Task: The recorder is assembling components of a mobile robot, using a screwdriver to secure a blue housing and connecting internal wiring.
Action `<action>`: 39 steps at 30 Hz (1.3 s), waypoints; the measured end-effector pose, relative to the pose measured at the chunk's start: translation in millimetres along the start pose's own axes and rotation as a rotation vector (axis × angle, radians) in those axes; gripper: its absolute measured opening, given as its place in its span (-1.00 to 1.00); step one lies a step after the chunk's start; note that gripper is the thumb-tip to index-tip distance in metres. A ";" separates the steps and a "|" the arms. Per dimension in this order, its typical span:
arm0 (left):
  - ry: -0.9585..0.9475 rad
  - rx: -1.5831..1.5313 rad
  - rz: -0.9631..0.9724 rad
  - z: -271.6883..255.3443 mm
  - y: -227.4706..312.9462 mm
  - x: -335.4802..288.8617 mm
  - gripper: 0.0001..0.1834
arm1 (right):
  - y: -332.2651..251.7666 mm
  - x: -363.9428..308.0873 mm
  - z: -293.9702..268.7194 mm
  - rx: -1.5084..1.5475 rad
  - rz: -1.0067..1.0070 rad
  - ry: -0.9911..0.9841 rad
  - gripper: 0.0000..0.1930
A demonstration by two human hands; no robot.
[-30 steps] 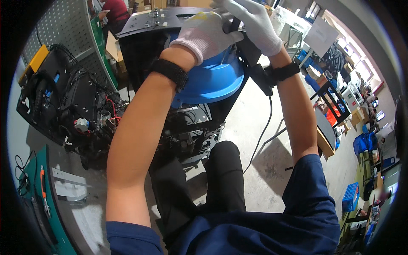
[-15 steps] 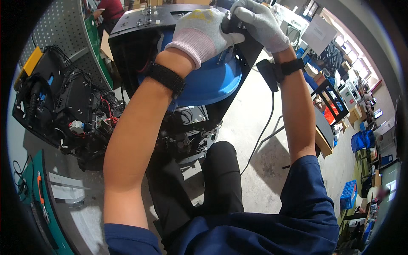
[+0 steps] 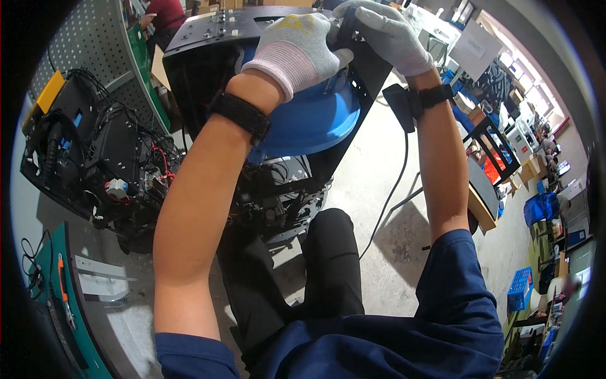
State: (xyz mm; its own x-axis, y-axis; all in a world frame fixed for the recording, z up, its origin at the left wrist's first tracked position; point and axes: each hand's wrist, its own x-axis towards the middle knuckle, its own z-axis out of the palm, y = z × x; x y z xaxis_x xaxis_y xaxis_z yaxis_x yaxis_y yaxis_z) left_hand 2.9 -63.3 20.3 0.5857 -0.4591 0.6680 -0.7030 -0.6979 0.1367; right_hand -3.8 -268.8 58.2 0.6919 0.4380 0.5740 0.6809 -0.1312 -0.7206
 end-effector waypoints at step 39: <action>0.086 -0.056 0.054 5.8 -3.5 1.1 -0.37 | -1.3 -0.1 -1.2 0.087 0.063 -0.027 -0.59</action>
State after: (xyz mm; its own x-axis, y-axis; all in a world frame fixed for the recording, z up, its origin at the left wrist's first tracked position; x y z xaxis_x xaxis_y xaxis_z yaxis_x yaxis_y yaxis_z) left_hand 8.4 -64.6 16.2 0.5112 -0.4449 0.7353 -0.7555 -0.6406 0.1376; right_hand -4.5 -269.7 59.6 0.7252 0.4550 0.5167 0.6120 -0.0821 -0.7866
